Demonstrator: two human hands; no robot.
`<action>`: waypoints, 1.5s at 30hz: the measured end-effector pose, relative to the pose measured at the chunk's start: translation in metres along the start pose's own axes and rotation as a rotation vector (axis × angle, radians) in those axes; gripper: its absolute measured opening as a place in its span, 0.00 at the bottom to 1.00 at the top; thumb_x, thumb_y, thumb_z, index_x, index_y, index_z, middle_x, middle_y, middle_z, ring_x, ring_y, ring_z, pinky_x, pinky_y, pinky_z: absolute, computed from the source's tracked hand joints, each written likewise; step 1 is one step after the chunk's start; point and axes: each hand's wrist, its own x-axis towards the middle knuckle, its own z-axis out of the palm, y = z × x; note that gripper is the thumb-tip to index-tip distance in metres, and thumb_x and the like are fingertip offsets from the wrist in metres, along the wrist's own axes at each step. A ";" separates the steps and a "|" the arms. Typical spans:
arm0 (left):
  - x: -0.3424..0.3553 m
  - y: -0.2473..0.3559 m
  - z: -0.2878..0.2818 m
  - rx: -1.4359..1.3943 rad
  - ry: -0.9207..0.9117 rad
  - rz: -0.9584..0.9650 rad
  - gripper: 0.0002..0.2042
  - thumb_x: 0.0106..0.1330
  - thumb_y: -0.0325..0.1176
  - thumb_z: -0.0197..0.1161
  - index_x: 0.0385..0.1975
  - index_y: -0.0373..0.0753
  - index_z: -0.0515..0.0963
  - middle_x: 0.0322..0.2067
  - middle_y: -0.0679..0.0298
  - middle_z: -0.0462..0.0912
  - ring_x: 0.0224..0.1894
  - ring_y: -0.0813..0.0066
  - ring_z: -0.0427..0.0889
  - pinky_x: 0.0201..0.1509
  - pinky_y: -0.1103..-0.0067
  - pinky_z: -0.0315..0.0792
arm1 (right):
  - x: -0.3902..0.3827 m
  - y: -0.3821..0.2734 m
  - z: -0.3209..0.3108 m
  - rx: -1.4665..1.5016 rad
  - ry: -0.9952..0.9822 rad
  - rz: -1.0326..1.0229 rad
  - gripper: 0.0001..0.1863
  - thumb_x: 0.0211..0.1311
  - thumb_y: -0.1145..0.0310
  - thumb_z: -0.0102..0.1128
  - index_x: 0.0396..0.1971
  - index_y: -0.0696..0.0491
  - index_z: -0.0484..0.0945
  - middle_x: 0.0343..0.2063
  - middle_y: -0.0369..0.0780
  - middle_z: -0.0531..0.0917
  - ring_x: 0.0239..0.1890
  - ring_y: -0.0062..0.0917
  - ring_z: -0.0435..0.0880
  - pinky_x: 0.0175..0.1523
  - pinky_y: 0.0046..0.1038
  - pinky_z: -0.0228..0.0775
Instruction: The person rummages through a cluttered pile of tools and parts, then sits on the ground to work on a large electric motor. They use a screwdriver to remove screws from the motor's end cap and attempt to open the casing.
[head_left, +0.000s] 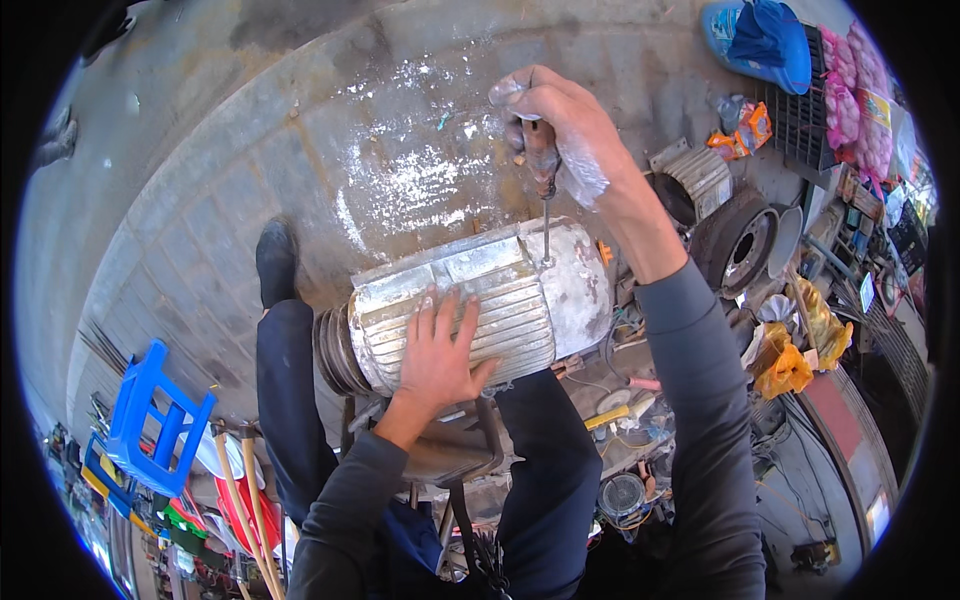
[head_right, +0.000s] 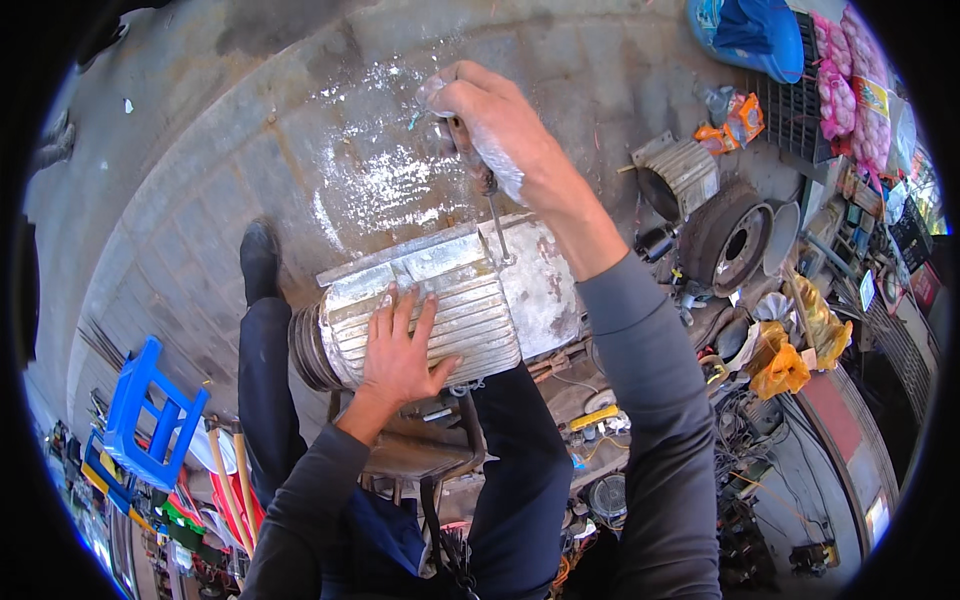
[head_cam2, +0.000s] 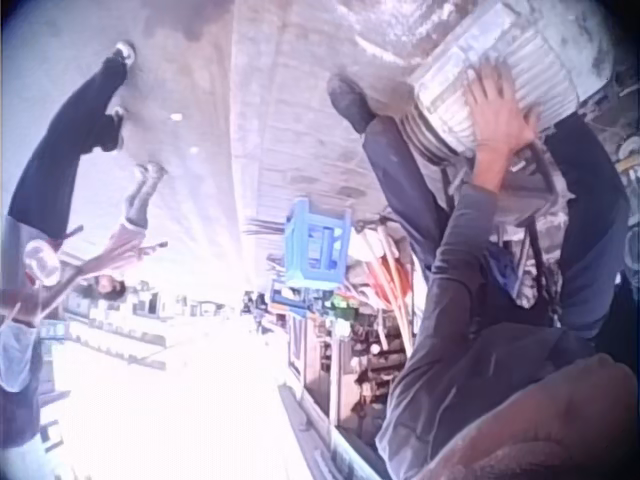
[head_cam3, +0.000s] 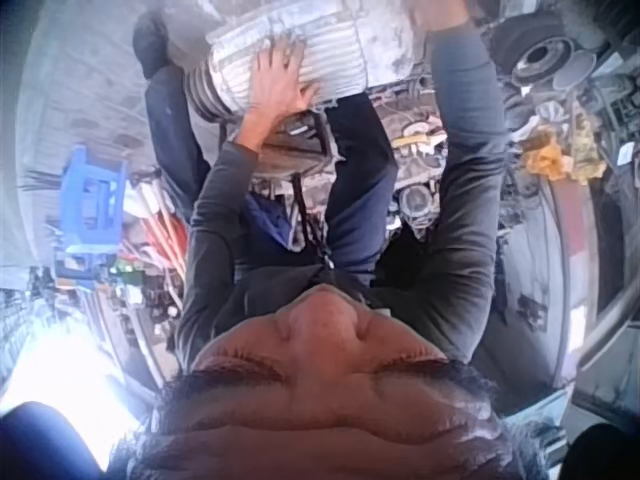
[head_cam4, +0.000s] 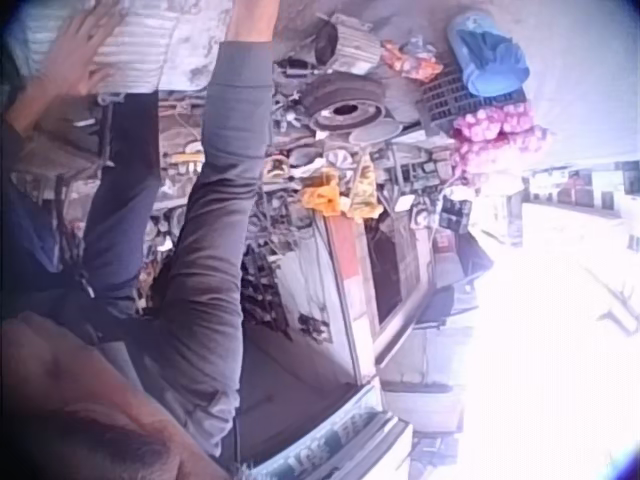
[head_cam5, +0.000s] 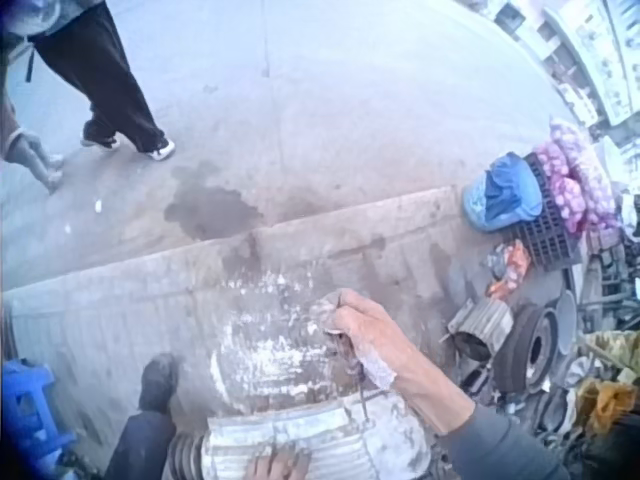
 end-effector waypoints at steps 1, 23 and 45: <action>0.000 0.000 0.001 0.001 -0.002 0.001 0.46 0.58 0.59 0.71 0.73 0.35 0.68 0.71 0.43 0.66 0.74 0.33 0.61 0.73 0.48 0.59 | 0.001 0.001 0.001 0.021 0.005 0.036 0.14 0.70 0.59 0.58 0.37 0.56 0.79 0.17 0.34 0.72 0.15 0.17 0.69 0.19 0.22 0.60; -0.009 0.008 -0.005 0.078 0.004 0.036 0.43 0.69 0.65 0.60 0.74 0.35 0.66 0.71 0.40 0.67 0.73 0.33 0.64 0.73 0.50 0.62 | -0.034 -0.066 -0.008 -1.308 -0.263 -0.350 0.15 0.63 0.70 0.60 0.46 0.64 0.74 0.43 0.61 0.81 0.37 0.58 0.87 0.43 0.52 0.83; -0.006 0.010 0.011 0.102 0.051 0.120 0.45 0.65 0.58 0.67 0.72 0.28 0.64 0.70 0.37 0.63 0.73 0.31 0.59 0.72 0.45 0.57 | -0.007 -0.049 -0.017 -1.291 -0.289 -0.234 0.17 0.59 0.70 0.59 0.45 0.62 0.85 0.41 0.57 0.89 0.50 0.48 0.89 0.53 0.44 0.83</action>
